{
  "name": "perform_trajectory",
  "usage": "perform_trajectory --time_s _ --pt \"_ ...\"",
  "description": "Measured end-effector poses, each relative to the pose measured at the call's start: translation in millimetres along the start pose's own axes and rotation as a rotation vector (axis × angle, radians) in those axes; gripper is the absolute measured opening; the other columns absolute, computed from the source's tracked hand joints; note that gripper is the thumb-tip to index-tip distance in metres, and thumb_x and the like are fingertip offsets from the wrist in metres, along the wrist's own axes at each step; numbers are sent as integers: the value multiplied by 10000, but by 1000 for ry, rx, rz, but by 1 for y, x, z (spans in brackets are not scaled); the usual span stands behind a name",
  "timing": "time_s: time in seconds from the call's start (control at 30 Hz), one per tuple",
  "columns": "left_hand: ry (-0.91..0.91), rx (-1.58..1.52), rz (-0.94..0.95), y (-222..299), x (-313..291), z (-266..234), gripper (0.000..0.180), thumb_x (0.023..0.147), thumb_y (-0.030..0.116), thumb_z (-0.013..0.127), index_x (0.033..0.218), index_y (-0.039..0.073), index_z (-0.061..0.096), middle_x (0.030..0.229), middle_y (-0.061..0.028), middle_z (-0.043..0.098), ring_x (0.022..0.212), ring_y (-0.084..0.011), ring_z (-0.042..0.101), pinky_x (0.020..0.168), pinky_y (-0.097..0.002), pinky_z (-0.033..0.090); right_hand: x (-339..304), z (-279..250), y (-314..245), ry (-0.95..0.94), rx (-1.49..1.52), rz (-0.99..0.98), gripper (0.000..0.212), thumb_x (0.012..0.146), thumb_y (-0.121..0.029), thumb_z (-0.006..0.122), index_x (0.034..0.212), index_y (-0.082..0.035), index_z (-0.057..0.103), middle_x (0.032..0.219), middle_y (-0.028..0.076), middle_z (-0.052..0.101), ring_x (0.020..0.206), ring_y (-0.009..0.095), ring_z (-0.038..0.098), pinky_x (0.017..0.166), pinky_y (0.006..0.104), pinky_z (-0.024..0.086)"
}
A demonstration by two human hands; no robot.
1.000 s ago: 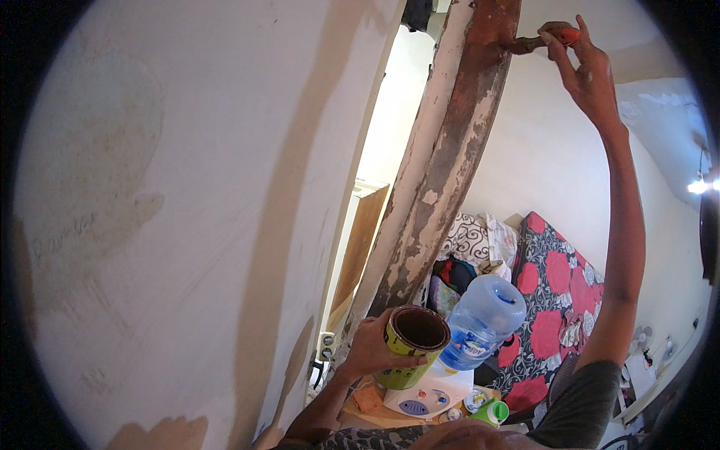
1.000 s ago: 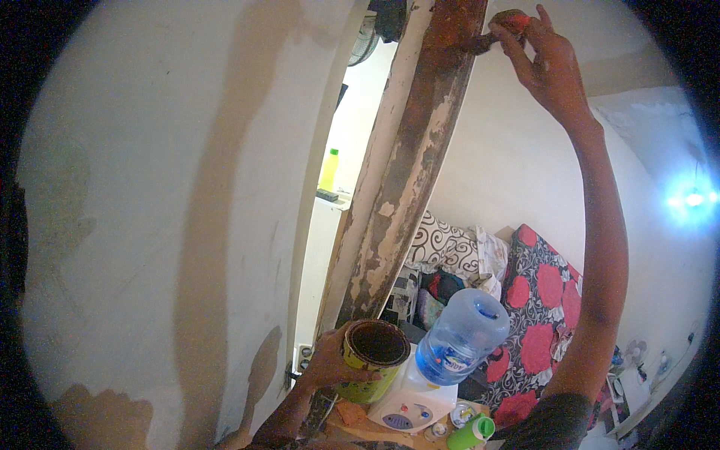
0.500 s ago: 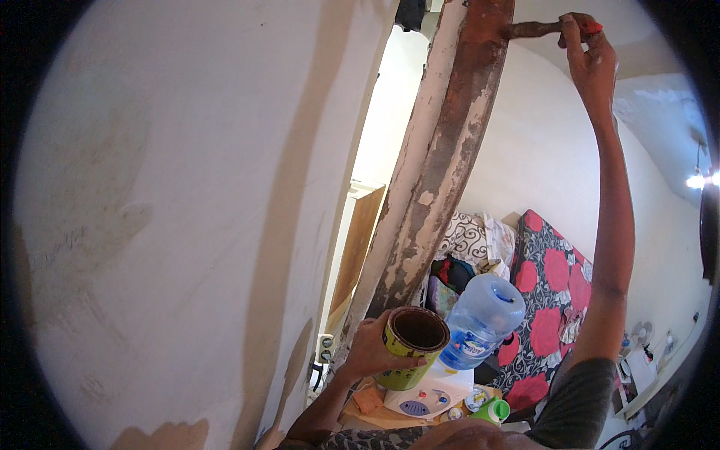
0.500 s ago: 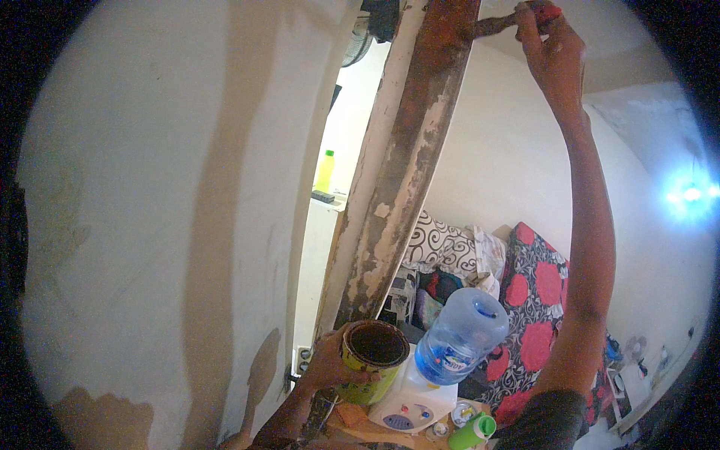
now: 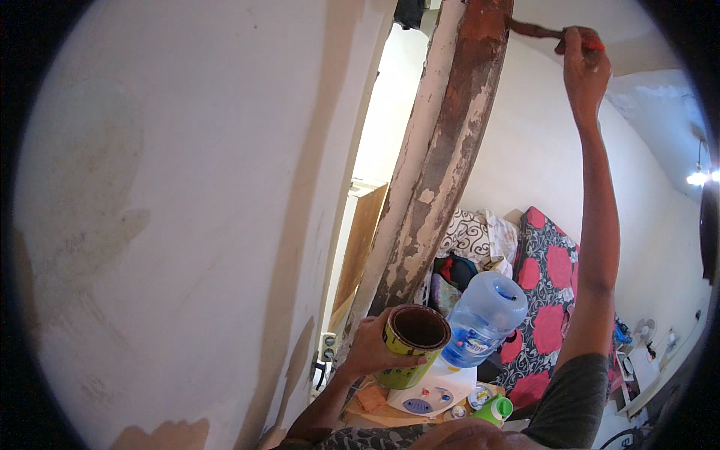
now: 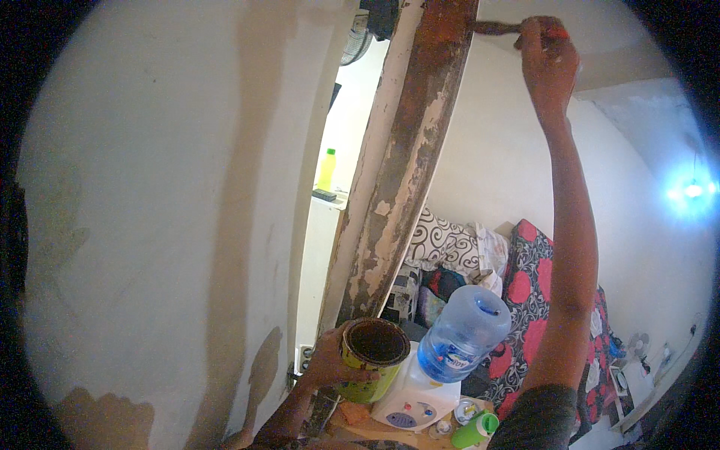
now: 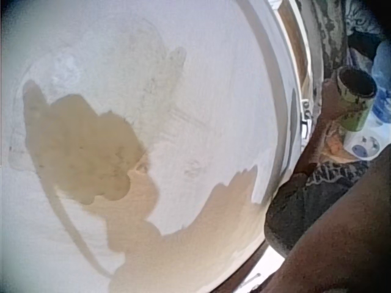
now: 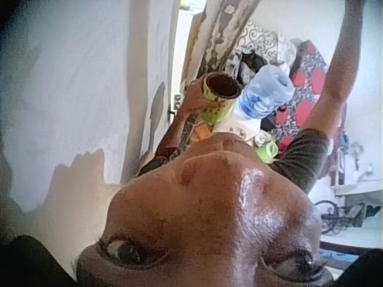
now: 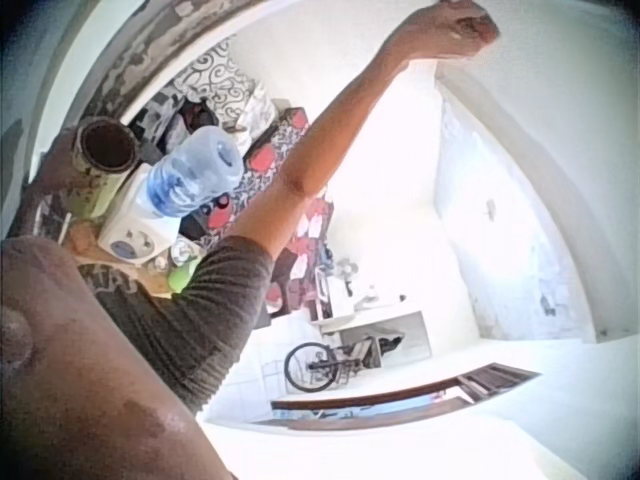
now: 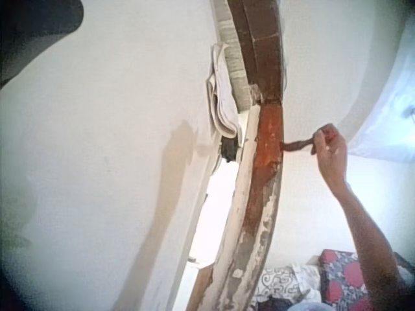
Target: The person paints a door frame by dipping a brush into a can of paint and applying it to the wood surface.
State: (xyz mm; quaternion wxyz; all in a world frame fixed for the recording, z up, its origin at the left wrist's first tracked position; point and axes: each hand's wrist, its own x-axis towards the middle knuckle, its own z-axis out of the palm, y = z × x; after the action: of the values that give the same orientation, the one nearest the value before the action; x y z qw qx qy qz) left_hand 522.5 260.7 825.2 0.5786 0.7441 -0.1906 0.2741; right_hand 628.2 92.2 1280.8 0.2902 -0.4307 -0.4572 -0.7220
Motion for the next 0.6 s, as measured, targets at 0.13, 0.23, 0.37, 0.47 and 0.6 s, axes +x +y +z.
perform_trajectory --time_s 0.13,0.23,0.37,0.47,0.6 --pt "7 15 -13 -2 -2 -4 889 566 575 868 1254 108 554 1083 -75 701 1012 -248 676 989 -407 432 -16 -10 -13 -105 -15 178 260 938 -269 570 913 -26 659 667 36 617 655 103 576 629 272 453" --pt "11 36 0 -1 -1 -3 886 567 580 866 1249 106 558 1085 -73 701 1018 -244 675 980 -404 440 0 -12 1 -104 -14 198 296 934 -303 579 902 -22 665 661 39 623 654 108 578 636 268 451" --pt "21 3 1 0 1 -1 877 569 586 863 1238 104 565 1078 -77 703 1007 -247 679 975 -404 441 16 9 -3 39 1 110 271 928 -300 591 891 -40 657 663 41 645 646 113 576 632 278 453" --pt "20 56 7 4 1 -1 872 573 588 860 1234 102 567 1071 -79 704 997 -249 682 978 -404 437 32 17 16 58 21 44 279 935 -302 584 967 -44 683 751 44 693 690 85 568 664 256 445" --pt "33 89 12 1 -2 -4 866 578 587 859 1232 100 567 1065 -79 705 991 -249 684 975 -402 435 28 26 8 62 -67 15 289 934 -320 580 946 -50 682 692 16 654 657 79 547 637 259 443"
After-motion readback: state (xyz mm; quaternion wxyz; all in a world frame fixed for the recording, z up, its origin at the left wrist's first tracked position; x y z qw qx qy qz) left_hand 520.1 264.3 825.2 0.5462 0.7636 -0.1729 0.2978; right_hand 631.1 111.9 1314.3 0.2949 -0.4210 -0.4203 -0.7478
